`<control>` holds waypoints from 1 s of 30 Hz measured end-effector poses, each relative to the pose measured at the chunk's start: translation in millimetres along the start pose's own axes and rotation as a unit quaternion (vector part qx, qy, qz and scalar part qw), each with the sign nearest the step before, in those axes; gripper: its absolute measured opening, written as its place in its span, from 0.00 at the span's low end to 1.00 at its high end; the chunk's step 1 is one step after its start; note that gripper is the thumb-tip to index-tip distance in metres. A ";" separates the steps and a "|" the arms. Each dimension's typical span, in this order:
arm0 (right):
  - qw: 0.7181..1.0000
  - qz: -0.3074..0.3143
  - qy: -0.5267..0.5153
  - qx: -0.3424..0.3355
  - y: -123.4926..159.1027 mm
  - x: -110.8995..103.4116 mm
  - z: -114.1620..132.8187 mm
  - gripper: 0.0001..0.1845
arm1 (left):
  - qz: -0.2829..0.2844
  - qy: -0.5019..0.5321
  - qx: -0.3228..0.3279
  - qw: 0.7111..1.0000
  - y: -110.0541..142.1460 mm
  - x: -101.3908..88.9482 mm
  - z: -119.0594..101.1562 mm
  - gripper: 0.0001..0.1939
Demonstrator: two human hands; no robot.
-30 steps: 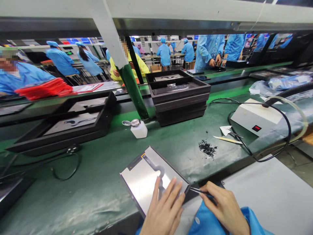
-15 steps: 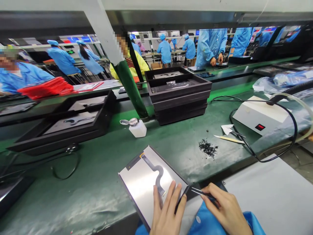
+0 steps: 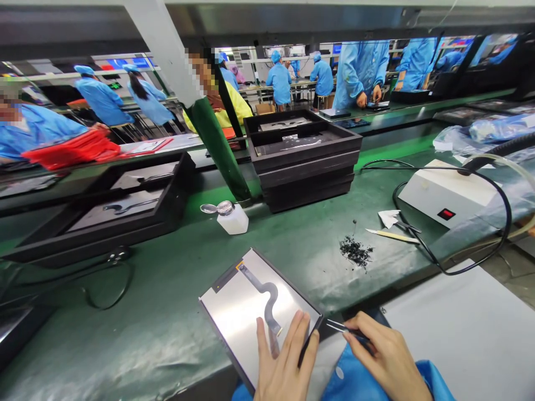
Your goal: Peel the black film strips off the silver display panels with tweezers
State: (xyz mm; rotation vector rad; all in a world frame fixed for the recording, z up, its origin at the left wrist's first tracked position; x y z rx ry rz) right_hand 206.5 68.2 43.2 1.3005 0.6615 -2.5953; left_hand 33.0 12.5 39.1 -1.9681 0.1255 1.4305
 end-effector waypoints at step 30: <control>1.000 0.004 -0.002 0.015 3.4 0.5 -4.4 0.12 | -0.053 0.003 0.031 0.998 -2.7 1.9 3.2 0.19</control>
Point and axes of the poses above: each hand's wrist, its own y-axis away from the middle knuckle, its own x-axis out of the palm, z = x × y, the point moved 6 cm from there along -y, towards the middle knuckle, and after that the axes turned 14 degrees about y, right-handed, at the moved point
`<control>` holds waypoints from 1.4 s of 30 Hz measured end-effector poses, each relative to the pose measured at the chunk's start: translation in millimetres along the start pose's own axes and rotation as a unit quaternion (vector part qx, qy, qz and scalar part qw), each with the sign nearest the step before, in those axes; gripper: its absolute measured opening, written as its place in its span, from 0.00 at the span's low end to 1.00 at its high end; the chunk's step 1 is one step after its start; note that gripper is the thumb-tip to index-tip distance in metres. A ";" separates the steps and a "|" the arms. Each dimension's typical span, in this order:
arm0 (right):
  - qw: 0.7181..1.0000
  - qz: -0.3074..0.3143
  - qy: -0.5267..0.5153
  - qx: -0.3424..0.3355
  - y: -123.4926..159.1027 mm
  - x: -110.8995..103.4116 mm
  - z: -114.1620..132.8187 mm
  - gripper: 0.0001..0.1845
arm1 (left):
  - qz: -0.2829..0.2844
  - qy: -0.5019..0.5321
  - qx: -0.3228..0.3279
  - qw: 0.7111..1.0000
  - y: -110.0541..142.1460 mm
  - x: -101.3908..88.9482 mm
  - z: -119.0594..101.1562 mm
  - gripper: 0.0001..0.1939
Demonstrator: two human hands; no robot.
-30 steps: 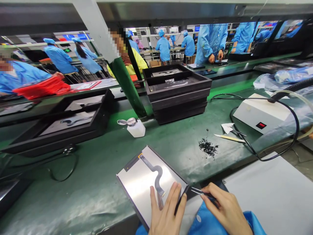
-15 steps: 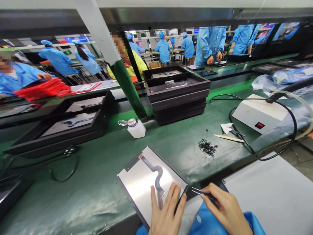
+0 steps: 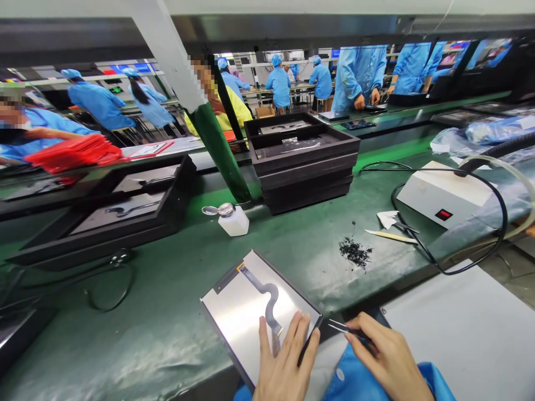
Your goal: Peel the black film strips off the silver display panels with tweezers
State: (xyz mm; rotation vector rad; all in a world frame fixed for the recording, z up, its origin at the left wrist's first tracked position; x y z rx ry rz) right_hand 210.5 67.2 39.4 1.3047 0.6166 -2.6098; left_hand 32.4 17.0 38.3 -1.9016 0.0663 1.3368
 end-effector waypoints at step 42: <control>0.999 0.037 -0.011 0.027 3.1 4.5 -4.6 0.11 | 0.007 -0.007 0.008 1.000 1.6 1.7 2.0 0.18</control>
Point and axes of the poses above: each hand's wrist, its own y-axis away from the middle knuckle, its own x-axis out of the palm, z = x × y, the point moved 6 cm from there along -y, towards the middle knuckle, and after that the axes turned 14 degrees about y, right-handed, at the moved point
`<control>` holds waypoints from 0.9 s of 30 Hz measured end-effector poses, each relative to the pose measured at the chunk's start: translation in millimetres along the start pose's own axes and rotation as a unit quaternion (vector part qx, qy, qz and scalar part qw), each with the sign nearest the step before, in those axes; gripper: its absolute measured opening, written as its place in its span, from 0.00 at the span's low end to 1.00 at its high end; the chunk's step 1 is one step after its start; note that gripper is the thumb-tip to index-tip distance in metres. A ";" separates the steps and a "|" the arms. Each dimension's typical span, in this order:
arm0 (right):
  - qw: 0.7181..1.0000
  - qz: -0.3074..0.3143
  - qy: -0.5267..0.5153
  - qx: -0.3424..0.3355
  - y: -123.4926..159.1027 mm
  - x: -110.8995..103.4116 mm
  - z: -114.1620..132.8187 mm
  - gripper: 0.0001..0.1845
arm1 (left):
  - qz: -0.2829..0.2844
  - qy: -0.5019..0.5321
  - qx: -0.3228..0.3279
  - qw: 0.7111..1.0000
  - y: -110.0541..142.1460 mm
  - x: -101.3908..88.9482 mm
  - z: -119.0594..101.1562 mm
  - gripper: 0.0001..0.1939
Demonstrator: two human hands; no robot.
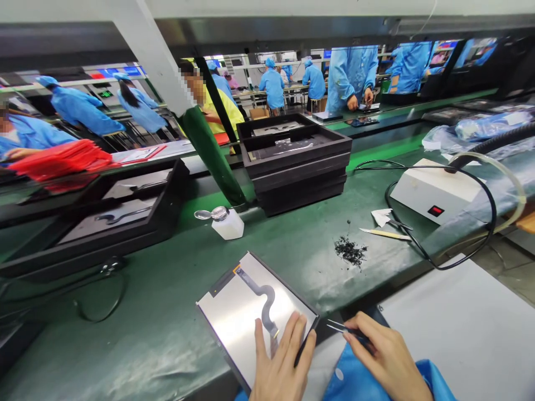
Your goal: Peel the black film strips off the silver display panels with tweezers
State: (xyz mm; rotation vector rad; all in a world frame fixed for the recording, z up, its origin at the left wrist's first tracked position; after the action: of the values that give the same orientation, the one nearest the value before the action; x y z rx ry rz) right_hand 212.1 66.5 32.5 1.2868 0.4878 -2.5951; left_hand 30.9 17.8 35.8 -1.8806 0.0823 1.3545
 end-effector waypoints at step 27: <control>1.000 0.000 0.013 -0.003 -0.9 -1.7 0.8 0.10 | -0.040 -0.027 0.053 0.997 -3.0 0.3 1.9 0.15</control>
State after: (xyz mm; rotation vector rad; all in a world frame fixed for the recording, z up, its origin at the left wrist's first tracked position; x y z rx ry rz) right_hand 212.2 67.1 34.5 1.3200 0.5002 -2.5782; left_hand 30.9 21.1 37.0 -1.7401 0.0502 1.3213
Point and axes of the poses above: each hand's wrist, its own y-axis away from the middle knuckle, its own x-axis out of the palm, z = x × y, the point moved 6 cm from there along -y, towards the middle knuckle, and after that the axes turned 14 degrees about y, right-handed, at the moved point
